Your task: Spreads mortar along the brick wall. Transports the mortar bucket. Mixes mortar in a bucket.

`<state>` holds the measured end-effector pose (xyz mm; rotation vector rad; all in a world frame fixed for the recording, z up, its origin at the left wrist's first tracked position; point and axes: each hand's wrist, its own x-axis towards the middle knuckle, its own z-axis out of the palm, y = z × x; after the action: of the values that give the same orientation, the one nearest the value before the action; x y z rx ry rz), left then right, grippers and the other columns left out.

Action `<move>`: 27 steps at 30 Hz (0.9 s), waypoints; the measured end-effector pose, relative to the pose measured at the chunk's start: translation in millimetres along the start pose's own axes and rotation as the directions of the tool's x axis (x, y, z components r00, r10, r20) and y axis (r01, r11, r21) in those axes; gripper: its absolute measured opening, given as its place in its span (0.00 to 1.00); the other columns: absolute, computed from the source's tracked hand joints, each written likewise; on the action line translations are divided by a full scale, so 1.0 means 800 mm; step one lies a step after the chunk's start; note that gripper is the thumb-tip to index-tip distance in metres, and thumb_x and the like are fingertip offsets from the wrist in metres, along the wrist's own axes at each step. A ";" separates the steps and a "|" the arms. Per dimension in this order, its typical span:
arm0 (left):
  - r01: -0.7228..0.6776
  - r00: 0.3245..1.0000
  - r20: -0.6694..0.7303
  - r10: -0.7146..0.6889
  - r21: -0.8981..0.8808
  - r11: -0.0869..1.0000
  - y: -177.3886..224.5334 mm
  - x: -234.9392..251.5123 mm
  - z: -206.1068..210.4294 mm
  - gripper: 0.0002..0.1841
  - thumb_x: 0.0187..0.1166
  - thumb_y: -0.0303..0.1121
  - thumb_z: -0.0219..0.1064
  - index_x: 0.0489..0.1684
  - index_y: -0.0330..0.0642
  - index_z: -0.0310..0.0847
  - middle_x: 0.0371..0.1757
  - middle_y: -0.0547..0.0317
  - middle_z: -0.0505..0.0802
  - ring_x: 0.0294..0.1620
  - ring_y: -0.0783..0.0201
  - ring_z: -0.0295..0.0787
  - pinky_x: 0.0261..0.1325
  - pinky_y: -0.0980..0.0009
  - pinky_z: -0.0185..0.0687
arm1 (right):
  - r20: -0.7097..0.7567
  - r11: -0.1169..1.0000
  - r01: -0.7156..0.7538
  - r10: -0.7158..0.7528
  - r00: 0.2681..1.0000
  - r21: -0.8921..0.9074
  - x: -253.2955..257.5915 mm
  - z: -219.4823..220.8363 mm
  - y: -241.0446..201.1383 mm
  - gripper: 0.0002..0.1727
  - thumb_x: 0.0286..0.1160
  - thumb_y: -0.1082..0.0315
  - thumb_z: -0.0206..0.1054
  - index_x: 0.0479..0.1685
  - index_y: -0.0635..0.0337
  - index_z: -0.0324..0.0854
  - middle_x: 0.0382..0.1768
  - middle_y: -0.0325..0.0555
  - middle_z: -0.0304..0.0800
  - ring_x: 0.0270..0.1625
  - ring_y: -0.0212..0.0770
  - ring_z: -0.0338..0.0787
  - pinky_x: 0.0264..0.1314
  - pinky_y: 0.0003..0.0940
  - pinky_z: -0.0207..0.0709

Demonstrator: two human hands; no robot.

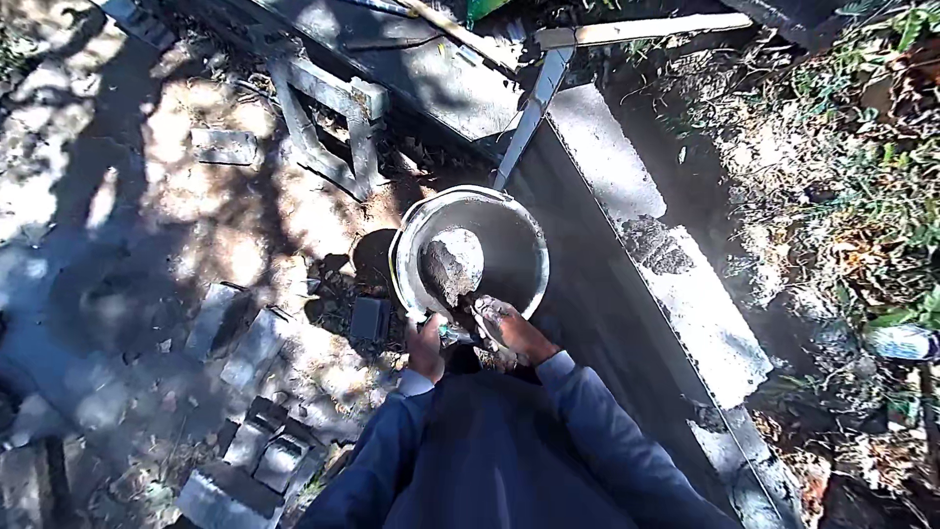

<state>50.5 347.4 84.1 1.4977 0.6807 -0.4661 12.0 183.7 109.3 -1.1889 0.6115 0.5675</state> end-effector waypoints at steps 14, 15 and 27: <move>0.419 0.783 -0.413 -0.465 -0.202 0.885 -0.189 0.145 -0.109 0.29 0.86 0.33 0.63 0.83 0.31 0.62 0.70 0.30 0.82 0.70 0.41 0.81 0.70 0.44 0.77 | 0.025 0.975 -0.088 0.095 0.995 -0.204 0.005 -0.049 -0.002 0.24 0.93 0.61 0.35 0.71 0.58 0.74 0.23 0.34 0.86 0.12 0.27 0.79 0.10 0.23 0.76; 0.432 0.726 -0.452 -0.519 -0.288 0.855 -0.215 0.151 -0.121 0.29 0.85 0.33 0.64 0.83 0.30 0.62 0.71 0.29 0.82 0.71 0.40 0.80 0.71 0.44 0.76 | 0.051 0.972 -0.087 0.101 0.994 -0.219 0.011 -0.052 -0.003 0.24 0.93 0.60 0.35 0.70 0.57 0.74 0.24 0.34 0.87 0.14 0.27 0.81 0.11 0.22 0.78; 0.110 0.388 -0.478 -0.788 -0.825 0.554 -0.536 0.231 -0.247 0.21 0.86 0.36 0.54 0.74 0.35 0.64 0.60 0.43 0.79 0.52 0.53 0.78 0.52 0.54 0.81 | 0.297 0.966 -0.036 0.114 0.948 -0.255 0.148 -0.066 0.058 0.22 0.93 0.52 0.52 0.70 0.52 0.84 0.27 0.29 0.85 0.18 0.20 0.77 0.16 0.14 0.72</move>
<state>-123.7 549.1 -347.3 0.6235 1.9165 0.1577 57.0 156.1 -17.9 -1.2792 0.3235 0.8970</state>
